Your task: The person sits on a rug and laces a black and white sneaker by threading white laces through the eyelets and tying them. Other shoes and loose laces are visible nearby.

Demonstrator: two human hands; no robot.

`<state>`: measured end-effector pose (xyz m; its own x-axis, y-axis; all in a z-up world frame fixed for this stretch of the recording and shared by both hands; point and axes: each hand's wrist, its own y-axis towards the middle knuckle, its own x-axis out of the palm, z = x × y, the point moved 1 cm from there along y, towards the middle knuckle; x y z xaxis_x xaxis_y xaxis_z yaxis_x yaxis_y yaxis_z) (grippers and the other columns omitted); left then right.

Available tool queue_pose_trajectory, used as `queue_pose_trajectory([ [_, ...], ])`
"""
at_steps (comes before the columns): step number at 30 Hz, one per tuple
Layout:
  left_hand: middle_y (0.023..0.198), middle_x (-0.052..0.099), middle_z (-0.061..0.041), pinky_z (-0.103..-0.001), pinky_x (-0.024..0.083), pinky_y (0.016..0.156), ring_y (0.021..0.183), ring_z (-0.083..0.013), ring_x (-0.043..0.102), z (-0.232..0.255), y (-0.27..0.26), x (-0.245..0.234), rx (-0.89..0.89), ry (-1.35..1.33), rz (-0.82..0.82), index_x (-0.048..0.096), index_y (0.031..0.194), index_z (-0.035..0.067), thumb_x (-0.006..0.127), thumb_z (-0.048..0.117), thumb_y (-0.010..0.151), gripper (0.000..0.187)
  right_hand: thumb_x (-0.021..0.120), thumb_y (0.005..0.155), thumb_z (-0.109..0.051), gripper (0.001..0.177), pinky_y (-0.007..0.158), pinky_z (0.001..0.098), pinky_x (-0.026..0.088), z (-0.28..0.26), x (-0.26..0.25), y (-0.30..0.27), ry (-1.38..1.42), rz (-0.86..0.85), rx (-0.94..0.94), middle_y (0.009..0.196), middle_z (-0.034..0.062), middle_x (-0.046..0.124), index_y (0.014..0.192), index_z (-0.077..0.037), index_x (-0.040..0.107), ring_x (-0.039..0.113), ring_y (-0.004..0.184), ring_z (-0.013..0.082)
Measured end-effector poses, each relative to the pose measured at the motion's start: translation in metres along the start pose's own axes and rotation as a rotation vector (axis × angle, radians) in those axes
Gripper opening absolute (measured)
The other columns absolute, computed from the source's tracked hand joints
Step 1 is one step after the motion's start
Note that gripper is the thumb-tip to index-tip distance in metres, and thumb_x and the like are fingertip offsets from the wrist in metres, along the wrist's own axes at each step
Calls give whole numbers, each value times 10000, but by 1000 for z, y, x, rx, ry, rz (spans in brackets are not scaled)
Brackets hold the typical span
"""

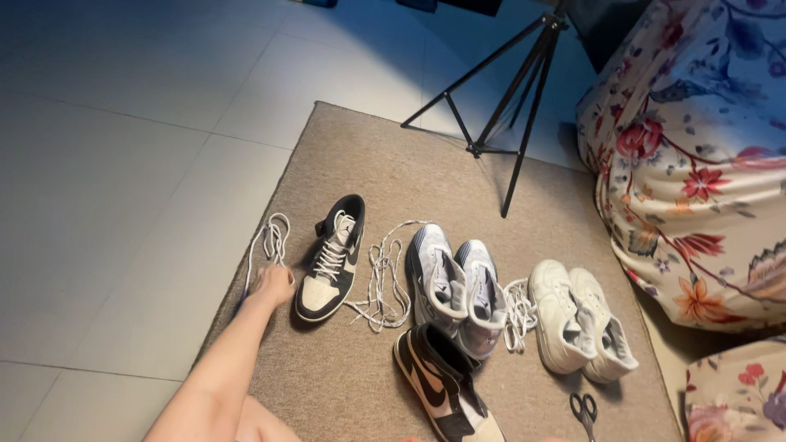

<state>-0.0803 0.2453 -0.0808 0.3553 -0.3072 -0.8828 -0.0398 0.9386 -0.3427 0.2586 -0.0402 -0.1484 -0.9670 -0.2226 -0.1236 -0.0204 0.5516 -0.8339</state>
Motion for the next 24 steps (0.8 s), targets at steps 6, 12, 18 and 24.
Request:
queue_pose_trajectory([
  [6, 1507, 437, -128, -546, 356, 1109, 1347, -311, 437, -27, -25, 43, 228, 260, 75, 576, 1344, 86, 739, 46, 788, 581, 705, 917, -131, 349, 584, 325, 493, 2, -3, 10, -26, 13, 6, 811, 155, 651, 1233, 7, 651, 617, 642, 180],
  [12, 1220, 682, -170, -468, 542, 994, 1176, -337, 656, -16, -39, 43, 111, 267, 138, 727, 1101, 90, 657, 21, 896, 228, 692, 908, -121, 326, 572, 342, 483, 22, -13, 10, -19, -23, -130, 778, 171, 633, 1205, 10, 670, 608, 616, 193],
  [18, 935, 676, -233, -491, 556, 793, 881, -407, 677, 57, -177, -1, 425, -62, 288, 724, 994, 134, 720, 72, 760, 242, 739, 838, -153, 510, 816, 364, 574, -28, -17, -76, -66, 275, -572, 1103, 142, 692, 1320, -85, 589, 696, 922, 199],
  [24, 930, 764, -179, -429, 570, 768, 897, -331, 752, 138, -298, -16, 771, -579, -121, 609, 1059, 39, 667, 145, 895, 204, 773, 883, -176, 351, 999, 367, 512, -93, -5, -146, -376, 182, -1249, 1257, 156, 688, 1159, 22, 684, 665, 1177, 281],
])
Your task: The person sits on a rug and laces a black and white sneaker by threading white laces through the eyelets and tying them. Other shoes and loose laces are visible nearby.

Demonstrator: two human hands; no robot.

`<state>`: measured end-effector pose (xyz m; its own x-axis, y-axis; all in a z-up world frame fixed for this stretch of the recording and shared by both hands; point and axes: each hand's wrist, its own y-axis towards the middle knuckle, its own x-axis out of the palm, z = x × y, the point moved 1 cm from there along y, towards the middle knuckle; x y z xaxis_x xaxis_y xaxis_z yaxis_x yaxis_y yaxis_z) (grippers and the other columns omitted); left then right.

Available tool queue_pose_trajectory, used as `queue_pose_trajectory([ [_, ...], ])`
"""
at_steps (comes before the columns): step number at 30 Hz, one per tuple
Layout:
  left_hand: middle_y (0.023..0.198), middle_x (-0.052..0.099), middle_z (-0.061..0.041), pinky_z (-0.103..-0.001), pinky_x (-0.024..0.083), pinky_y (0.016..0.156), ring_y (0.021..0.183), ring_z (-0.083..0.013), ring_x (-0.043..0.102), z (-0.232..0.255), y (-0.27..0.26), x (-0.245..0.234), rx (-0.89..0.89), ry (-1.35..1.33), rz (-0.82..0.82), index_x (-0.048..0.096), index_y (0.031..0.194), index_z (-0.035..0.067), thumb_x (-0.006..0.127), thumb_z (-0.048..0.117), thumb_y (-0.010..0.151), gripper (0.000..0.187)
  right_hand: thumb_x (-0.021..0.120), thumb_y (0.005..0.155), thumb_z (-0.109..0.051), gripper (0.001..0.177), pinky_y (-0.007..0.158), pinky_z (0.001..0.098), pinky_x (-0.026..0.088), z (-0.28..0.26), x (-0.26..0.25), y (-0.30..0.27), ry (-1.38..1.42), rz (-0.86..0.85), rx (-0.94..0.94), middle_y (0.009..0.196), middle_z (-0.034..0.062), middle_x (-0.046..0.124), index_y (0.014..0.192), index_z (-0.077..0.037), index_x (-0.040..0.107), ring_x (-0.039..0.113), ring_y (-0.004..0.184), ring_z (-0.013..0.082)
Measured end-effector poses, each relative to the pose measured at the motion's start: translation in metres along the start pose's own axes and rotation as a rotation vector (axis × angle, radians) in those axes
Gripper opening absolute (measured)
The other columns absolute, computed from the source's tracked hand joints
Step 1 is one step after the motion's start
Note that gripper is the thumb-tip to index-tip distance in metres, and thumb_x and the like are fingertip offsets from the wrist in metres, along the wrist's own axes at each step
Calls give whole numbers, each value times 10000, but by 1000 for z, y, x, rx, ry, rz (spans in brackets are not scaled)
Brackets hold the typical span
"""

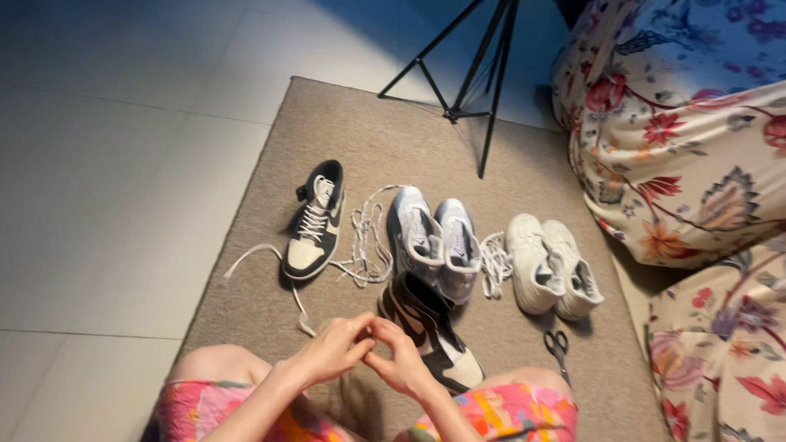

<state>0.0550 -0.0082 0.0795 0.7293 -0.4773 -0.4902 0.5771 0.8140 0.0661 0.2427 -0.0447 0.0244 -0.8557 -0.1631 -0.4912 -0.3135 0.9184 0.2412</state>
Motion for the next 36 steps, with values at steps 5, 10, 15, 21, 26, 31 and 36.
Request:
queue_pose_trajectory([
  [5, 830, 768, -124, -353, 572, 701, 776, -208, 752, 19, 0, 1, -110, -173, -3, 623, 1074, 53, 688, 214, 905, 243, 639, 1038, -286, 305, 776, 282, 535, 12, -24, -26, 519, -164, 442, 879, 34, 727, 987, 8, 699, 719, 859, 141],
  [10, 759, 778, -42, -299, 558, 667, 700, -119, 716, 14, -6, -3, -212, -55, -86, 790, 990, 63, 721, 319, 887, 285, 680, 948, -300, 282, 572, 287, 540, 49, -88, -73, 626, 27, 761, 682, -1, 622, 851, -40, 729, 587, 546, 110],
  [15, 690, 742, -17, -299, 515, 613, 642, -92, 649, 13, -3, -19, -290, 59, -151, 834, 910, 73, 768, 378, 844, 319, 768, 900, -266, 228, 532, 243, 417, 60, -169, -104, 445, 39, 746, 680, 4, 646, 859, -42, 779, 535, 563, 79],
  [21, 709, 740, 7, -266, 479, 599, 659, -59, 587, 4, -6, -55, -296, -39, -20, 838, 911, 63, 766, 344, 860, 294, 821, 835, -191, 186, 537, 250, 420, 63, -244, -121, 358, 287, 691, 709, -13, 660, 887, -14, 796, 523, 593, 73],
  [26, 715, 692, -10, -280, 437, 584, 660, -73, 544, -3, -18, -82, -387, -12, 86, 832, 911, 55, 764, 343, 875, 298, 805, 879, -212, 204, 499, 258, 340, 85, -286, -129, 342, 524, 691, 692, -42, 543, 965, -26, 801, 399, 559, 61],
  [31, 717, 650, -189, -360, 393, 614, 684, -193, 514, 3, -31, -105, -607, 152, 232, 838, 933, 76, 757, 422, 923, 356, 786, 914, -208, 252, 621, 271, 362, 104, -307, -131, 48, 441, 660, 831, 14, 662, 1074, -16, 817, 487, 703, 83],
  [36, 1152, 744, -56, -473, 469, 1024, 1140, -245, 688, 4, -22, -92, -847, 825, -195, 779, 1106, 219, 800, 482, 858, 362, 737, 887, -221, 287, 874, 317, 548, 105, -305, -131, -216, 72, 697, 1019, 59, 829, 1120, -71, 811, 716, 953, 164],
])
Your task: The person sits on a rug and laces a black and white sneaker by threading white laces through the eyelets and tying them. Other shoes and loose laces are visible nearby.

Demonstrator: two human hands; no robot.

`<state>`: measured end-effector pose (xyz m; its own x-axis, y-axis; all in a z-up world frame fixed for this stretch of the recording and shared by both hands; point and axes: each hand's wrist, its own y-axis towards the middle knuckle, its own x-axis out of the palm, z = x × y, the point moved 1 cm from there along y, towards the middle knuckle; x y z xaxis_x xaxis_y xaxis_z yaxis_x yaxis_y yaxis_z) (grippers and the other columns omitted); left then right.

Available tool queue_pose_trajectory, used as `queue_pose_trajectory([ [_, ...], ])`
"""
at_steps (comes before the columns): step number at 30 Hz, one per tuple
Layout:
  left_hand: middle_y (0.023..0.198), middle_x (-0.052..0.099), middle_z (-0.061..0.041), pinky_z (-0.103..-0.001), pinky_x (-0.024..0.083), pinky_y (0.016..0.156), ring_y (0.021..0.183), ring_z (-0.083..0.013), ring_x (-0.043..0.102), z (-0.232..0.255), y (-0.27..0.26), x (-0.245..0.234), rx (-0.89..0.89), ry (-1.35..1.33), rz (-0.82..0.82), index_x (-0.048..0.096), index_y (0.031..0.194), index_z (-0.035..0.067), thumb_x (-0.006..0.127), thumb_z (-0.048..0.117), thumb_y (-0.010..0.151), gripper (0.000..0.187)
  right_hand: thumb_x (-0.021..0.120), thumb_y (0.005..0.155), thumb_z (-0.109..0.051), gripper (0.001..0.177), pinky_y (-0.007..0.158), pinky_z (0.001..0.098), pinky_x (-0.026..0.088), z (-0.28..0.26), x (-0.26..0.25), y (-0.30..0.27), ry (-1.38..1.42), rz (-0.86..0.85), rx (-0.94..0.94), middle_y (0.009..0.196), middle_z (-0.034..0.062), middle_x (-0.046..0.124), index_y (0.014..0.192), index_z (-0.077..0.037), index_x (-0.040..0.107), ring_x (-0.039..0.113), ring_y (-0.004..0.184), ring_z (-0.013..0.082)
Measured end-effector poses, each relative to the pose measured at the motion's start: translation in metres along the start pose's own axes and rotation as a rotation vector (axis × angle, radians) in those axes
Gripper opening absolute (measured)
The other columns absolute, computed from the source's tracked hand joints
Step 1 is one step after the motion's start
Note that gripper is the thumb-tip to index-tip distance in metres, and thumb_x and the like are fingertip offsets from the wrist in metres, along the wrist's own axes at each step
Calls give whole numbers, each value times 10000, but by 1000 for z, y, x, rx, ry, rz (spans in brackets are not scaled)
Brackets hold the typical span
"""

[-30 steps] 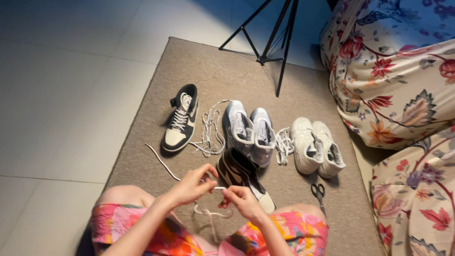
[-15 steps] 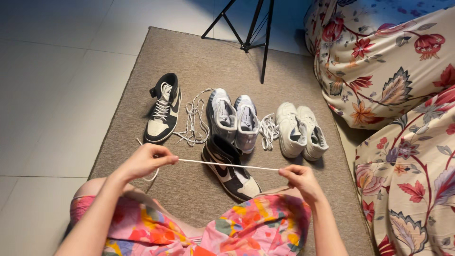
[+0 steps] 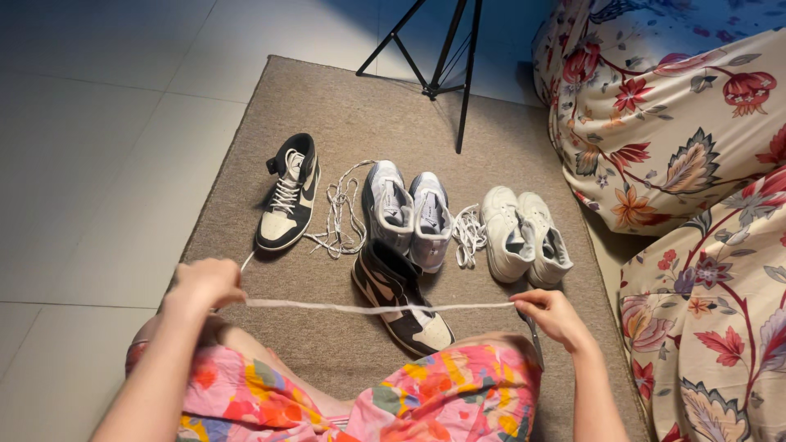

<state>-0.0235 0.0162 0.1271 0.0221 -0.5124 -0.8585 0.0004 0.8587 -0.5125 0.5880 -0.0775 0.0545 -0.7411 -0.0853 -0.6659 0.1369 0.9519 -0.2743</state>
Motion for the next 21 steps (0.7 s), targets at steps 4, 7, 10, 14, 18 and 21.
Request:
queue_pose_trajectory([
  [4, 1174, 645, -164, -501, 543, 950, 1121, -322, 660, 88, 24, 37, 412, 24, 298, 654, 1281, 139, 774, 188, 795, 503, 728, 873, -162, 276, 895, 341, 571, -12, 3, -1, -159, -22, 47, 1051, 85, 828, 1130, -108, 813, 751, 997, 189],
  [7, 1198, 658, -197, -488, 451, 948, 1125, -387, 648, 167, 49, 71, 910, -69, 775, 667, 1194, 60, 817, 134, 615, 603, 705, 851, -111, 293, 907, 340, 580, -23, 5, -8, -228, 0, 10, 1081, 101, 820, 1127, -124, 805, 767, 1014, 207],
  [10, 1078, 712, -118, -508, 440, 1050, 1078, -314, 678, 225, 81, 94, 997, 187, 627, 688, 1142, 91, 791, 130, 735, 421, 689, 828, -99, 310, 911, 353, 587, -37, 3, -18, -305, 125, 5, 1070, 130, 815, 1110, -140, 811, 784, 991, 254],
  [14, 1038, 744, -110, -436, 600, 858, 1036, -308, 725, 244, 114, 101, 845, 351, 234, 768, 994, 111, 833, 277, 764, 291, 751, 804, -190, 251, 869, 412, 572, -49, -20, -37, -577, 383, 32, 1019, 170, 765, 1039, -180, 838, 731, 967, 329],
  [18, 954, 738, -144, -466, 582, 805, 942, -361, 724, 199, 106, 104, 786, 65, 318, 744, 977, 117, 844, 248, 710, 314, 760, 863, -263, 214, 770, 457, 565, -44, -41, -39, -602, 609, -73, 910, 170, 770, 1003, -109, 810, 724, 858, 370],
  [21, 1010, 716, -188, -514, 549, 836, 969, -405, 688, 153, 75, 124, 603, -295, 379, 712, 1056, 87, 836, 247, 712, 399, 729, 941, -227, 168, 731, 427, 560, -34, -48, -32, -531, 854, -257, 906, 194, 703, 985, -72, 777, 709, 799, 355],
])
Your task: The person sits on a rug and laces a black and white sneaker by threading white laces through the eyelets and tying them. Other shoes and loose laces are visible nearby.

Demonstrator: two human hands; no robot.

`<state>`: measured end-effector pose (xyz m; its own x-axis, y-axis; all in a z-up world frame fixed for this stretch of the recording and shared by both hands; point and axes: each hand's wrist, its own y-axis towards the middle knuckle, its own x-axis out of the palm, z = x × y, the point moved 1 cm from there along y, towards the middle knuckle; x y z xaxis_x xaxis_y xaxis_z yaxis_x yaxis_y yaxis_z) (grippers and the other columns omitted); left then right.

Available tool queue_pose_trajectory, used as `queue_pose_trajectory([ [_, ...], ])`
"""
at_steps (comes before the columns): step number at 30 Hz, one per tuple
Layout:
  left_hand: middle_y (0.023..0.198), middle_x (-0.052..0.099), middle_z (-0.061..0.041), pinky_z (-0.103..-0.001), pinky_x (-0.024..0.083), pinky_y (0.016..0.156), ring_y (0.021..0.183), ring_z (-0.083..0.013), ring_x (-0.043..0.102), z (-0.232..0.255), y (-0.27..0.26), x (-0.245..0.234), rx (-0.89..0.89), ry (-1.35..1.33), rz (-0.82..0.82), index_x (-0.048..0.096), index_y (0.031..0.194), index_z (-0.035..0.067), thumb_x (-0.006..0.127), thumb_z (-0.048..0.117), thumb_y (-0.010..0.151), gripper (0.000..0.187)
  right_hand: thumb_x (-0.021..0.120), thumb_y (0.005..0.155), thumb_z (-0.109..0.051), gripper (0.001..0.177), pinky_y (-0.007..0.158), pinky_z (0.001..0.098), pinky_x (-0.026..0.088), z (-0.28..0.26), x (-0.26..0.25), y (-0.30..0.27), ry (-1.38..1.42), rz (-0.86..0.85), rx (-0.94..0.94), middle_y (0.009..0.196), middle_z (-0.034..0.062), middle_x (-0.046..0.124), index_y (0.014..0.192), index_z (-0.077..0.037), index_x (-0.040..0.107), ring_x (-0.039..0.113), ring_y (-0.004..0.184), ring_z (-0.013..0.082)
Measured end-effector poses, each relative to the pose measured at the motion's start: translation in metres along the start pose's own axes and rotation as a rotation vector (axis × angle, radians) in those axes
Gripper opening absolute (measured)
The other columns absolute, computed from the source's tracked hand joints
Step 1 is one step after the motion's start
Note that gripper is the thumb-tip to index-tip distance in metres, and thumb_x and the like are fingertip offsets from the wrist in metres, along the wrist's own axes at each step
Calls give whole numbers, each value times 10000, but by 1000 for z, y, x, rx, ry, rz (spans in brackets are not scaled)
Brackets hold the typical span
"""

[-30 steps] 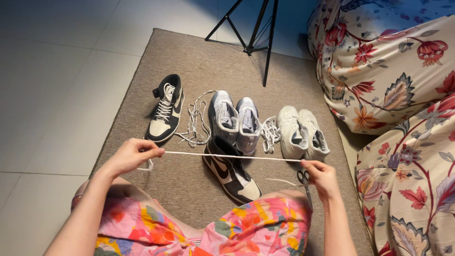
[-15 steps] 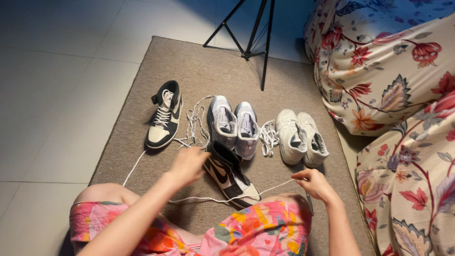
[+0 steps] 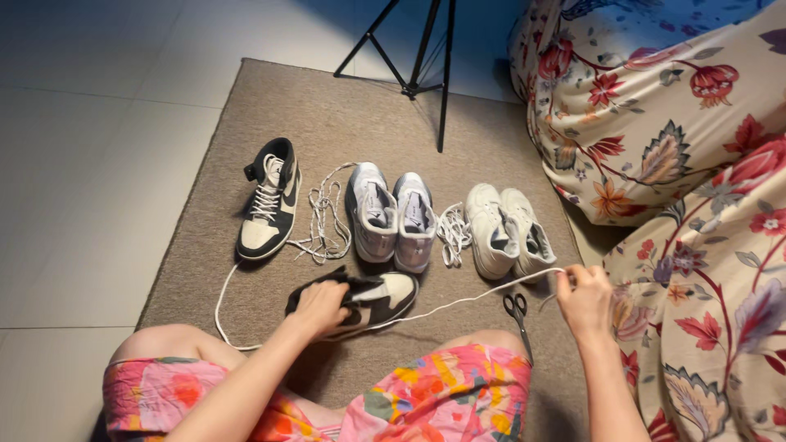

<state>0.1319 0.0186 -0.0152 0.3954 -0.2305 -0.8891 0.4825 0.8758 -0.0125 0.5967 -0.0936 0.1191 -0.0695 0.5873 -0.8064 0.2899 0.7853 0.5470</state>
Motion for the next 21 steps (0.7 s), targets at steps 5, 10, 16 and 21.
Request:
queue_pose_trajectory([
  [5, 1077, 687, -242, -517, 524, 904, 1029, -442, 653, 0, -55, 15, -252, -242, 142, 656, 1068, 19, 745, 206, 769, 364, 639, 1009, -135, 197, 722, 388, 562, 3, 11, 25, 413, 20, 364, 930, 215, 746, 1129, -9, 730, 730, 810, 342],
  [10, 1216, 671, -192, -398, 506, 975, 1149, -323, 654, 19, -75, 47, -645, -715, 50, 587, 1258, 61, 783, 323, 797, 566, 570, 908, 0, 249, 819, 297, 656, -30, 9, 49, 1343, 68, 602, 1033, 151, 756, 1124, 15, 694, 789, 917, 183],
  [16, 1317, 615, -170, -406, 482, 945, 1161, -276, 607, 9, -61, 99, -917, -1554, 56, 483, 1468, 108, 604, 341, 922, 606, 681, 1027, -98, 271, 545, 233, 478, -81, 21, 49, 1552, -289, 629, 952, 155, 744, 1218, 86, 630, 581, 609, 79],
  [21, 1341, 645, -117, -311, 427, 1042, 1228, -201, 596, -7, -23, 155, -732, -1426, 316, 546, 1421, 24, 556, 288, 971, 521, 643, 902, -37, 636, 615, 251, 558, -138, 82, -10, 1150, -1118, 574, 1115, 168, 780, 1504, -9, 438, 690, 713, 136],
])
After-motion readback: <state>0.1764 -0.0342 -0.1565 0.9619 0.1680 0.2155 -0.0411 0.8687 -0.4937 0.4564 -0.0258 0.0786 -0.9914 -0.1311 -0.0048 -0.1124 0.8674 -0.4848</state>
